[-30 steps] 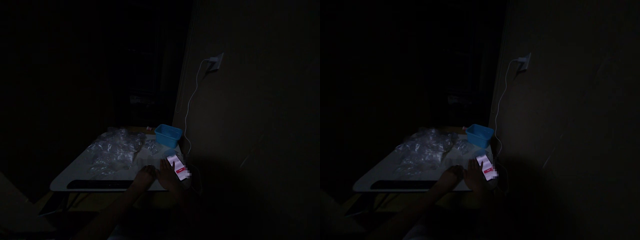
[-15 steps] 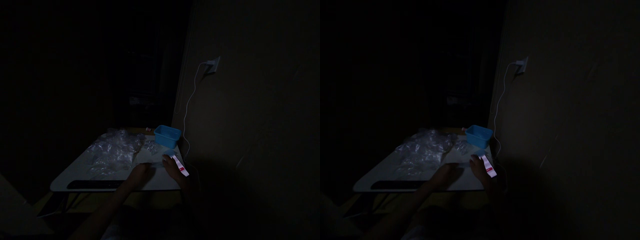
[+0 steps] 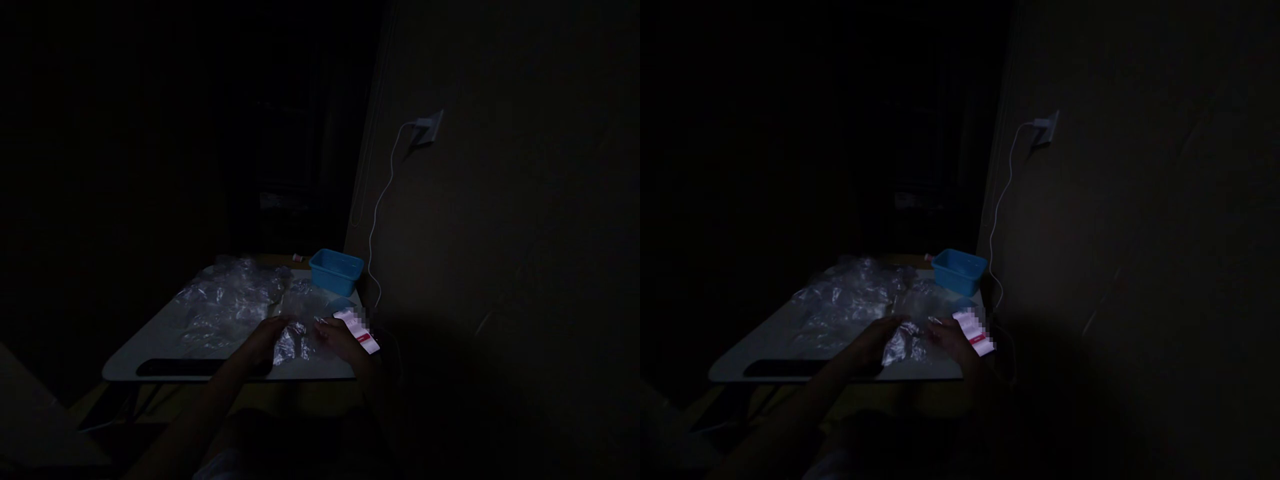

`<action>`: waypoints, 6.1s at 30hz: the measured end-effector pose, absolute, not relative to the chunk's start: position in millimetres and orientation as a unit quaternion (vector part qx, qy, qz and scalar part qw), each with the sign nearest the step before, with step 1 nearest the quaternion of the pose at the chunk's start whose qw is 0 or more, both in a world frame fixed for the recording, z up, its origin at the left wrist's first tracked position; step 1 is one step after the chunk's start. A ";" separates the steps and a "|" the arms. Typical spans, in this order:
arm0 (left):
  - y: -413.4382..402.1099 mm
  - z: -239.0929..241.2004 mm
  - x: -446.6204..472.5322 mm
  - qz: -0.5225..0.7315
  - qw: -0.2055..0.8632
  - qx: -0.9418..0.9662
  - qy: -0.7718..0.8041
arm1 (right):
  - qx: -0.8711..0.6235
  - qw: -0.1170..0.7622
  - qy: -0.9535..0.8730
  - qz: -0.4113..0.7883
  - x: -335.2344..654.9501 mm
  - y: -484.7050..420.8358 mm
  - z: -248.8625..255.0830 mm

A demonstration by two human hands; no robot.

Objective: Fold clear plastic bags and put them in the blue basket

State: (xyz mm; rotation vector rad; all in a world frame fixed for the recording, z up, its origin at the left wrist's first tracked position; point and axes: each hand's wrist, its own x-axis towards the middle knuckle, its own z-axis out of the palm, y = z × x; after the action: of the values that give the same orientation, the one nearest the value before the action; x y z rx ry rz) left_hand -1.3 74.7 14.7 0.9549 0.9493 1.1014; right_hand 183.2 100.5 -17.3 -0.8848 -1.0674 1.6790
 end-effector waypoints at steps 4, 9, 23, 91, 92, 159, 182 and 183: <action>80.6 2.8 -12.0 0.432 0.648 0.461 0.426 | -0.384 0.450 -0.461 0.661 187.7 107.8 -24.0; 88.4 -5.8 -18.6 0.419 0.612 0.491 0.456 | -0.389 0.433 -0.473 0.662 192.3 112.3 -28.4; 93.0 -17.3 -27.4 0.431 0.564 0.542 0.450 | -0.410 0.419 -0.469 0.661 194.0 124.1 -47.4; 86.7 -14.6 -17.6 0.437 0.460 0.582 0.509 | -0.433 0.483 -0.522 0.554 189.8 114.5 -44.1; 87.0 -14.9 -17.4 0.443 0.453 0.579 0.513 | -0.437 0.480 -0.529 0.547 189.3 114.4 -44.2; 75.6 -44.4 -33.5 0.251 -0.016 0.853 0.457 | -0.429 0.253 -0.863 -0.084 168.6 81.5 -29.1; 75.4 -40.8 -31.5 0.259 0.000 0.853 0.452 | -0.371 0.193 -0.908 -0.005 140.9 75.4 -28.7; 75.3 -40.7 -31.5 0.260 0.003 0.853 0.453 | -0.372 0.191 -0.908 -0.005 141.0 75.2 -28.4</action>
State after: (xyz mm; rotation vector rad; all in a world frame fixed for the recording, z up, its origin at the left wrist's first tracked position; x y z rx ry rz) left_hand -31.5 75.3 -40.7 2.6748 1.4191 0.8145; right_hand 141.0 75.2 -28.4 -1.0437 -2.5515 -0.0130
